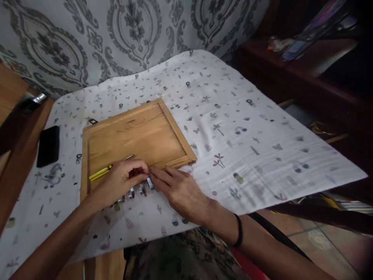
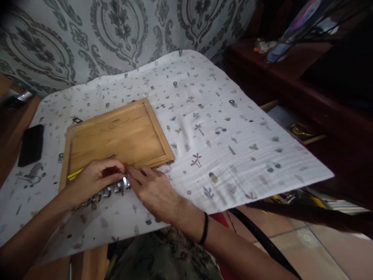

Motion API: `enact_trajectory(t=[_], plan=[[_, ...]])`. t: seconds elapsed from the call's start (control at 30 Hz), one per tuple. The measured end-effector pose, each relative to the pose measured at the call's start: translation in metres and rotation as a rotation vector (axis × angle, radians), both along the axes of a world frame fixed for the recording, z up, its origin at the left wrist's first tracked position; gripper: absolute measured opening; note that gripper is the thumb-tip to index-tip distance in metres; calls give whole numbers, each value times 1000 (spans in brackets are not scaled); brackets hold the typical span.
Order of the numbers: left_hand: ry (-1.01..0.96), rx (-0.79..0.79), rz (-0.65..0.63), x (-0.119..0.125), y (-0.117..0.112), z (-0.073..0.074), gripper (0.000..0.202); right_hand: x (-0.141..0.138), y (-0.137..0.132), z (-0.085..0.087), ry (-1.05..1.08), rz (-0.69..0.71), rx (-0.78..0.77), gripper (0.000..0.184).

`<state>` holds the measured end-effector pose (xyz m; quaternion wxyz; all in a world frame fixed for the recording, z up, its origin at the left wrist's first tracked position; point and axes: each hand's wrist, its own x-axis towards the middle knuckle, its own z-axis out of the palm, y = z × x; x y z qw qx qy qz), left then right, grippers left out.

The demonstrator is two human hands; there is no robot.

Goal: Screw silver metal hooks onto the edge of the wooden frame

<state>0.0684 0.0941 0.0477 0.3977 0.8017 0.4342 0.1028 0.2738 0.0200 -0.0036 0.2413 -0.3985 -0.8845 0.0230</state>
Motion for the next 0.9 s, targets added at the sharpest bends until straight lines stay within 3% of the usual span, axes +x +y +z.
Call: enact_trajectory(t=[0.4, 0.7, 0.9], plan=[[-100, 306, -205, -5, 2, -6, 18, -1, 0, 0, 5, -12, -8, 35], [-164, 404, -257, -6, 5, -11, 21, -1, 0, -2, 36, -11, 4, 37], [-161, 377, -268, -6, 6, -8, 20, -1, 0, -2, 26, -11, 3, 38]])
